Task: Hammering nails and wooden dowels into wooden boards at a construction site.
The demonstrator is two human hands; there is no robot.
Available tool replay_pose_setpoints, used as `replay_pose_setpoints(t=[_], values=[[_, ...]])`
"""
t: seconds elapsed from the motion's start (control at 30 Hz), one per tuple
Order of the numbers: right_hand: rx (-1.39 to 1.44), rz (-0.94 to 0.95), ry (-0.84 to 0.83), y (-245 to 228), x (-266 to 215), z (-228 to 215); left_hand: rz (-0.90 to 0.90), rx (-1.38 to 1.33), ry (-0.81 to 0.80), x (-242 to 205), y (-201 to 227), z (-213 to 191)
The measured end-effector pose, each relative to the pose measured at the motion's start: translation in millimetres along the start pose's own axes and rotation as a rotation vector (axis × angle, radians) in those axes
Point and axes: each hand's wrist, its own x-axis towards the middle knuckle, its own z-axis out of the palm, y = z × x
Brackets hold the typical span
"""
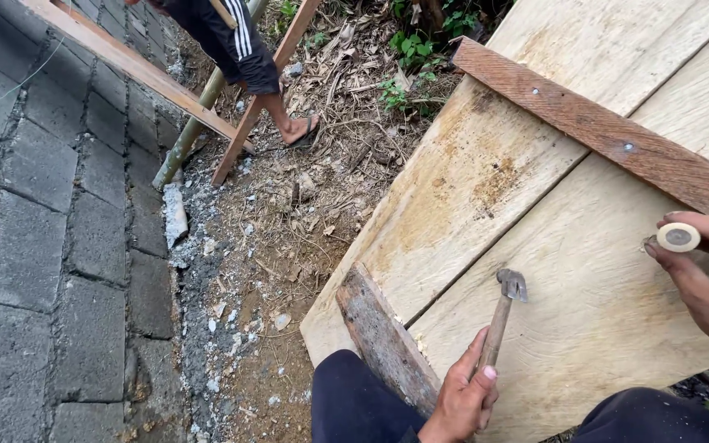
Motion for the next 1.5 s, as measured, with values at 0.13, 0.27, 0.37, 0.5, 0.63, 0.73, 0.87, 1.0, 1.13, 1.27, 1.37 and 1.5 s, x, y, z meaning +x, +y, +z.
replay_pose_setpoints(t=[0.13, 0.27, 0.37, 0.5, 0.63, 0.73, 0.87, 1.0, 1.13, 1.27, 1.37, 1.5], values=[[0.185, 0.014, 0.017, 18, -7, 2, -0.038, 0.022, -0.006, -1, 6, -1], [-0.028, 0.045, 0.026, -50, 3, -26, -0.09, -0.004, -0.021, 0, 6, -4], [0.016, 0.033, 0.079, -111, 30, -37, -0.101, 0.033, -0.063, 13, -1, -13], [0.116, 0.032, 0.128, -73, 13, -34, 0.01, 0.314, 0.022, 24, 3, 5], [0.234, 0.075, 0.159, -70, 14, -27, 0.581, 0.733, 0.085, 30, 17, 18], [0.276, 0.07, 0.162, -72, 18, -25, 0.642, 0.74, 0.034, 26, 54, 35], [0.079, -0.012, 0.132, -76, 20, -27, 0.717, 0.753, -0.066, 22, 92, 51], [0.068, -0.009, 0.131, -74, 18, -25, 0.853, 0.802, -0.115, 24, 118, 65], [0.004, -0.072, 0.15, -65, 15, -23, 0.98, 0.981, -0.1, 51, 122, 74], [-0.019, -0.046, 0.13, -59, 13, -11, 0.858, 1.286, -0.082, 73, 131, 73], [-0.017, 0.051, 0.147, -68, 17, -14, 1.021, 1.065, -0.052, 54, 144, 82], [0.162, 0.041, 0.119, -63, 9, -12, 1.112, 1.002, -0.033, 73, 116, 71]])
